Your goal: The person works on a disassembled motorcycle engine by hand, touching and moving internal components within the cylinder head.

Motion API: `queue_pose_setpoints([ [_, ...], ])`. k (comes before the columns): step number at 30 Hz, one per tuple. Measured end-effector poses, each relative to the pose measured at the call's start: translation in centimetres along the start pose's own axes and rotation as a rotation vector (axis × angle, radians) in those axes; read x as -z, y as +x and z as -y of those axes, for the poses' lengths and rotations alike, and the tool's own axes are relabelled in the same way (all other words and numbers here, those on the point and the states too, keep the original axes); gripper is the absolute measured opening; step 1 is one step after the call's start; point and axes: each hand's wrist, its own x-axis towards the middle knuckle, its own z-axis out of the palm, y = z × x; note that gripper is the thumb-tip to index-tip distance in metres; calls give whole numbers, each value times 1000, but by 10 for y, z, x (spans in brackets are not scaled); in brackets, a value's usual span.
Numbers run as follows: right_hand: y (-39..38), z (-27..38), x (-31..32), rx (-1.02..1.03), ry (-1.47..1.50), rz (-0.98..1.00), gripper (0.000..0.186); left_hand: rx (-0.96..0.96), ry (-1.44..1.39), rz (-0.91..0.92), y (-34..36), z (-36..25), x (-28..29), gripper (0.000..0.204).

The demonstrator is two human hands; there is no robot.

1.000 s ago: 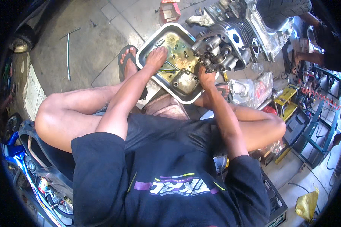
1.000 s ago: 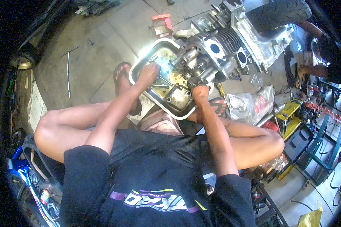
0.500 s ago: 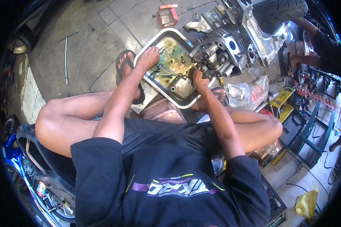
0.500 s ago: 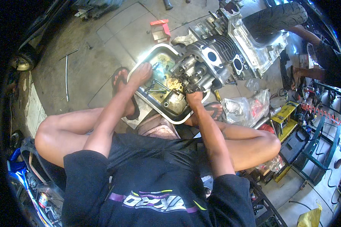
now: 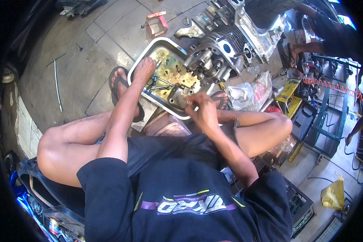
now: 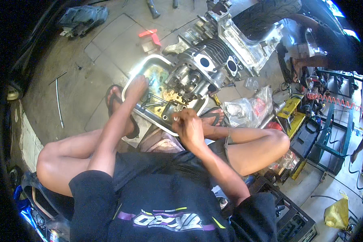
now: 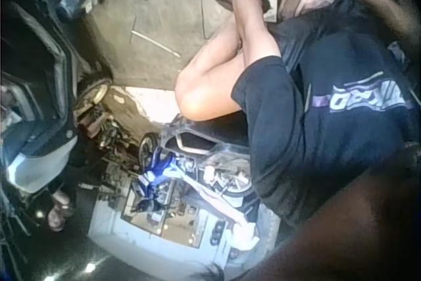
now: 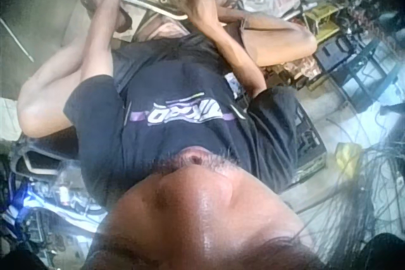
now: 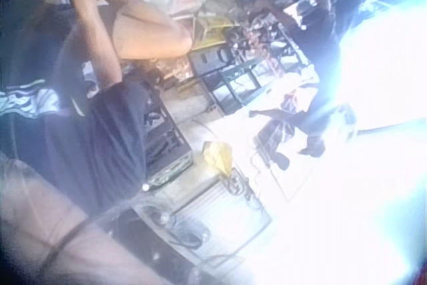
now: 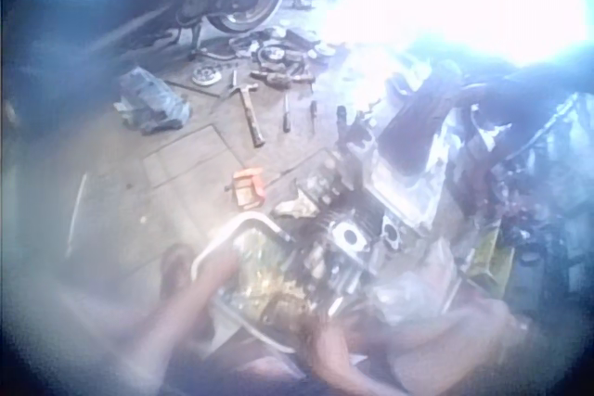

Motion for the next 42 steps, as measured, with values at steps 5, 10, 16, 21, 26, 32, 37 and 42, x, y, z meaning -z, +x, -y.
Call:
queue_pose_setpoints([
  [5,-16,56,58,282,-107,-267,28,78,-7,5,2,-4,10,13],
  [10,18,77,119,662,-313,-269,37,110,-8,101,17,-2,-2,16],
  [16,40,81,140,912,-657,-12,42,88,-16,81,13,-13,-2,19],
  [21,50,82,148,1095,-828,7,31,105,39,178,8,-13,-3,22],
  [26,55,90,152,1119,-863,12,21,168,45,188,2,1,-22,23],
  [32,57,79,150,1112,-814,-103,15,153,-7,157,9,-5,-16,20],
  [37,60,72,151,1116,-775,-67,18,123,92,75,3,-11,-5,18],
  [42,64,64,153,1184,-767,-99,21,97,146,27,-1,-10,0,15],
])
